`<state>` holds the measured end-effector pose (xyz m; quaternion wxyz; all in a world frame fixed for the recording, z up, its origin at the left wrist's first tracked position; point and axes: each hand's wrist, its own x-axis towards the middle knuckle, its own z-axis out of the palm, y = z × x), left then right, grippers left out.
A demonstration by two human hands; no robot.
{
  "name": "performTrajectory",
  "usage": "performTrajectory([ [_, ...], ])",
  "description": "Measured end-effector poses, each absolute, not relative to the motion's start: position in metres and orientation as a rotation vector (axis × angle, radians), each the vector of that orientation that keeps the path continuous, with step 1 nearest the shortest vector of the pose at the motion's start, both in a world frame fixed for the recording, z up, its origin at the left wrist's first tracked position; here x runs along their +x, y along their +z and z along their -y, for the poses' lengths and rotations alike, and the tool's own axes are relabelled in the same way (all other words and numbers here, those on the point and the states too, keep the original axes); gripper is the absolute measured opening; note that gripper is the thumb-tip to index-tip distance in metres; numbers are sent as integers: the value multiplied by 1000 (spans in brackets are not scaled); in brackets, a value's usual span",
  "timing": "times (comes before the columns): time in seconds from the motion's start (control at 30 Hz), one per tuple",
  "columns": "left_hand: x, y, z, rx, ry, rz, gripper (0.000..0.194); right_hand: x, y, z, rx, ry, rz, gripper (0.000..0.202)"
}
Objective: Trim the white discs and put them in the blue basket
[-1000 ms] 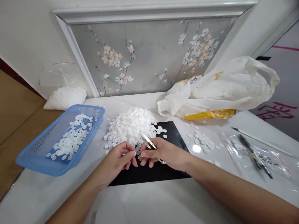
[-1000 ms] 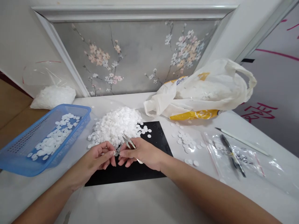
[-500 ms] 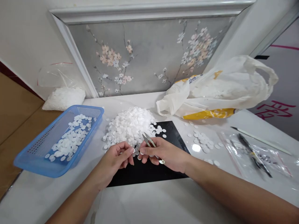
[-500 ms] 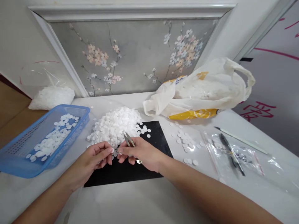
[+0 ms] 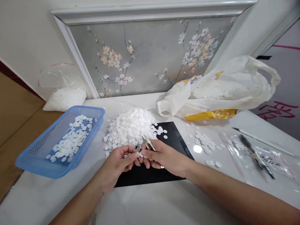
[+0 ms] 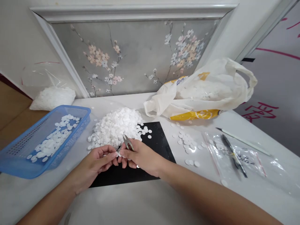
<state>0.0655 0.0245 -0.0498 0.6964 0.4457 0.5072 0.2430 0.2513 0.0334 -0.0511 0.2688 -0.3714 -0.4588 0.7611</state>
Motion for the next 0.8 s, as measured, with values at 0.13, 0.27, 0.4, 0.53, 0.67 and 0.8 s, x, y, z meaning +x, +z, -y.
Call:
performTrajectory([
  [0.13, 66, -48, -24, 967, 537, -1096, 28, 250, -49, -31, -1078, 2031, 1302, 32],
  [0.27, 67, -48, -24, 1026, 532, -1140, 27, 248, -49, -29, -1088, 1997, 1329, 36],
  [0.4, 68, -49, -24, 1153, 528, -1218, 27, 246, -50, -28, -1056, 1992, 1318, 39],
  [0.53, 65, -48, -24, 1116, 549, -1160, 26, 247, -51, -28, -1030, 2034, 1266, 39],
  [0.67, 63, -45, -23, 1038, 548, -1159, 28, 250, -50, -30, -1047, 1982, 1282, 34],
  [0.8, 64, -45, -22, 995, 548, -1159, 30, 253, -48, -33, -1136, 1922, 1301, 29],
])
